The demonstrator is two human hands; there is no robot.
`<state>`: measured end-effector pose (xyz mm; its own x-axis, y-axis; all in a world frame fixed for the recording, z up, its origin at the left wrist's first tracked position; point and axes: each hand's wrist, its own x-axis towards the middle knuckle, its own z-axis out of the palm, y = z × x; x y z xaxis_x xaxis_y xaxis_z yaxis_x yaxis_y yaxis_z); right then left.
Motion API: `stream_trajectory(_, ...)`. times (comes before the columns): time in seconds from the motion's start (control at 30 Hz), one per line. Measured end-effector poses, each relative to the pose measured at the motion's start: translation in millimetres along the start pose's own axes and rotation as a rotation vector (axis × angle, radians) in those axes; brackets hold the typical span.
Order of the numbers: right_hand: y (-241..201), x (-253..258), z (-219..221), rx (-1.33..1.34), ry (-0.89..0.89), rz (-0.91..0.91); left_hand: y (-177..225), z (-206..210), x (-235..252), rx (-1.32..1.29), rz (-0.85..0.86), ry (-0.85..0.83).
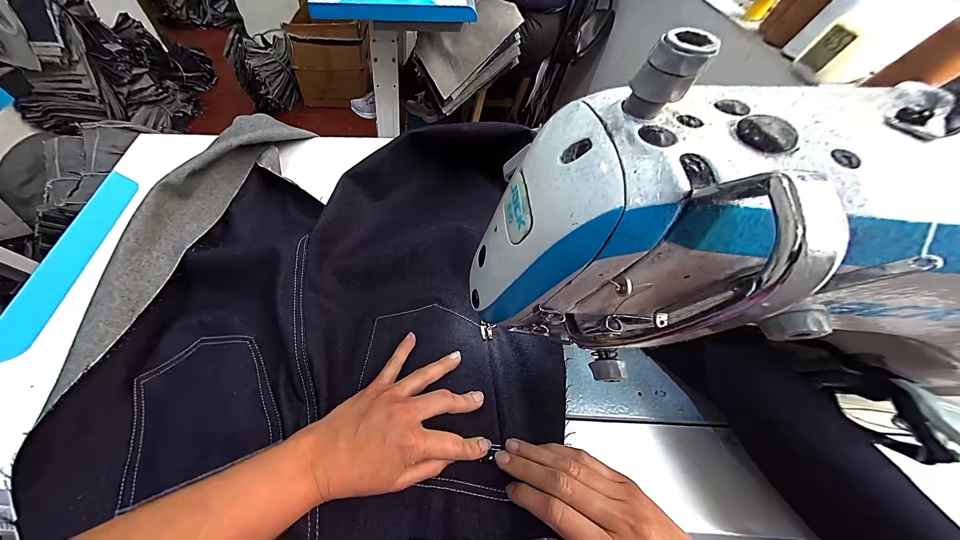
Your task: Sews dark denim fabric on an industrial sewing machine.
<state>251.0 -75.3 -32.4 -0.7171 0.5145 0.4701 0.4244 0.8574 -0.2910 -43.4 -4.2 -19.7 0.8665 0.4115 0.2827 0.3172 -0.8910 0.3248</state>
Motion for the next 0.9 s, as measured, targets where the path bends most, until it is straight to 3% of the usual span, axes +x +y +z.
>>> stream_trajectory(0.13, 5.3, 0.4, -8.8, 0.027, -0.024, 0.005, 7.2, 2.6, 1.7, -0.03, -0.059, 0.005)
stream_trajectory(0.6, -2.6, 4.3, -7.0, 0.061, -0.047, 0.062, -4.5, -1.0, -3.0, -0.028, -0.018, -0.003)
stream_trajectory(0.9, 42.5, 24.1, 3.4, -0.065, 0.074, 0.058, -51.7, -14.5, 24.1, -0.001, -0.017, 0.006)
